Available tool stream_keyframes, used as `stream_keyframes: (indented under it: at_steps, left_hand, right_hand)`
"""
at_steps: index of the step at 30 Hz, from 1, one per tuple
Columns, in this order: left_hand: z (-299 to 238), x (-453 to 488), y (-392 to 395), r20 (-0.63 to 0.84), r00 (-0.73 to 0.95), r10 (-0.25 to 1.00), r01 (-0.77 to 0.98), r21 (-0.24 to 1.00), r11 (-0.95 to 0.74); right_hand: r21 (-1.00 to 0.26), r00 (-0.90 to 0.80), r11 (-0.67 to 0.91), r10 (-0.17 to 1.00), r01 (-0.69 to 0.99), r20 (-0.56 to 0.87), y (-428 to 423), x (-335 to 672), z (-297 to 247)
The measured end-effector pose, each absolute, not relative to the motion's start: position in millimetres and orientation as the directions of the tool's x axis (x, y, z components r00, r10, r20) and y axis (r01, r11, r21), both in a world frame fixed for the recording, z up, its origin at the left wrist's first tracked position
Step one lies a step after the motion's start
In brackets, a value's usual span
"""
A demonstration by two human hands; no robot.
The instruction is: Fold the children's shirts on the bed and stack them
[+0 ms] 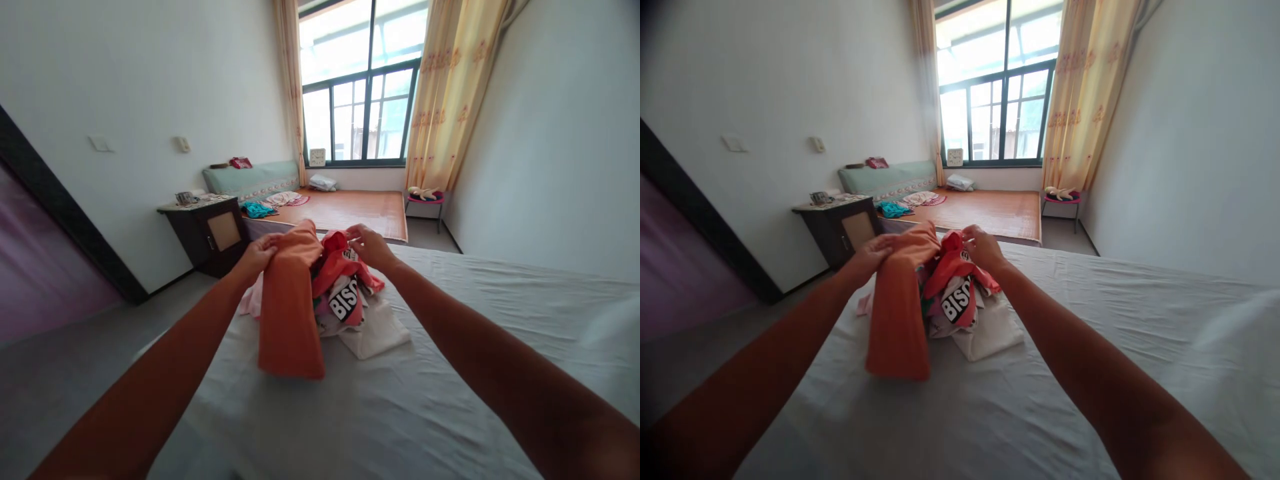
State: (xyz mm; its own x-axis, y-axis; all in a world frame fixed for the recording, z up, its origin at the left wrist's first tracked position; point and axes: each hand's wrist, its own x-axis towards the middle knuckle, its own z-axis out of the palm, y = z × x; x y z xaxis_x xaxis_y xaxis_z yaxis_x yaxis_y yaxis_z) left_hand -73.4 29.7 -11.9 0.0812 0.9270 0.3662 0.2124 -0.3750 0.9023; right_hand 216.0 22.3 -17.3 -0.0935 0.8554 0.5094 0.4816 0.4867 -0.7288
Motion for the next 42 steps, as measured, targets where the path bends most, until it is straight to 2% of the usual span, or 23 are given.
stream_keyframes:
  at_steps: [2,4,8,10,11,12,14,17,20,22,25,29,31,35,38,40,42]
  left_hand:
    - [-34.2,-79.0,28.0,0.356,0.13,0.926,0.559,0.745,-0.365]
    - [-49.6,-77.4,19.4,0.329,0.2,0.923,0.763,0.538,-0.357]
    - [-68.4,-53.4,-9.0,0.322,0.301,0.898,0.879,0.271,-0.392]
    - [-73.9,-43.6,-17.7,0.323,0.327,0.888,0.891,0.207,-0.404]
    - [-75.0,-42.5,-18.9,0.293,0.333,0.896,0.886,0.227,-0.403]
    - [-74.6,-44.5,-18.1,0.253,0.327,0.91,0.866,0.305,-0.396]
    - [-69.3,-56.2,-12.8,0.178,0.308,0.934,0.759,0.546,-0.355]
    - [-54.9,-80.8,-8.3,0.139,0.28,0.95,0.514,0.814,-0.271]
    - [-42.3,-93.5,-18.2,0.068,0.285,0.956,0.169,0.978,-0.12]
    - [-37.4,-92.3,-30.1,0.021,0.333,0.943,-0.053,0.999,-0.004]
    - [-34.3,-85.5,-45.8,-0.001,0.39,0.921,-0.134,0.989,0.058]
    - [-38.3,-84.1,-50.8,-0.033,0.388,0.921,-0.056,0.997,0.06]
    - [-44.9,-86.1,-47.0,-0.044,0.363,0.931,-0.03,0.998,0.058]
    - [-63.0,-84.0,-36.2,0.036,0.246,0.969,0.04,0.998,-0.047]
    - [-77.1,-72.7,-30.2,0.082,0.312,0.947,0.17,0.975,-0.14]
    - [-87.1,-62.3,-26.6,0.1,0.316,0.943,0.19,0.968,-0.166]
    - [-95.6,-53.1,-22.4,0.105,0.281,0.954,0.181,0.97,-0.16]
  right_hand:
    - [-0.655,-0.141,0.469,0.861,0.593,0.489,15.2,211.4,-27.9]
    - [-0.622,-0.205,0.492,0.855,0.609,0.476,7.6,204.6,-32.4]
    - [-0.565,-0.27,0.543,0.825,0.621,0.497,-1.9,189.0,-33.9]
    - [-0.537,-0.285,0.553,0.816,0.637,0.503,-4.2,182.1,-35.7]
    - [-0.529,-0.292,0.559,0.812,0.639,0.505,-5.6,179.1,-36.8]
    - [-0.525,-0.299,0.567,0.807,0.635,0.509,-7.4,176.5,-37.8]
    - [-0.522,-0.306,0.584,0.795,0.622,0.525,-12.8,172.3,-38.2]
    - [-0.549,-0.31,0.581,0.803,0.601,0.51,-23.2,166.8,-35.0]
    - [-0.646,-0.375,0.534,0.845,0.545,0.382,-31.3,157.7,-32.8]
    - [-0.718,-0.448,0.491,0.851,0.493,0.275,-33.6,148.1,-35.4]
    - [-0.829,-0.486,0.408,0.852,0.382,0.196,-33.7,131.6,-44.7]
    - [-0.912,-0.379,0.324,0.9,0.252,0.215,-32.6,119.9,-53.2]
    - [-0.923,-0.363,0.343,0.894,0.173,0.264,-33.1,121.2,-49.2]
    - [-0.925,-0.274,0.348,0.885,-0.15,0.377,-35.3,132.0,-21.9]
    - [-0.886,-0.19,0.273,0.913,-0.375,0.362,-34.1,140.9,4.2]
    - [-0.855,-0.118,0.314,0.913,-0.412,0.391,-30.8,147.2,19.1]
    - [-0.836,-0.035,0.394,0.898,-0.381,0.439,-25.5,155.7,32.2]
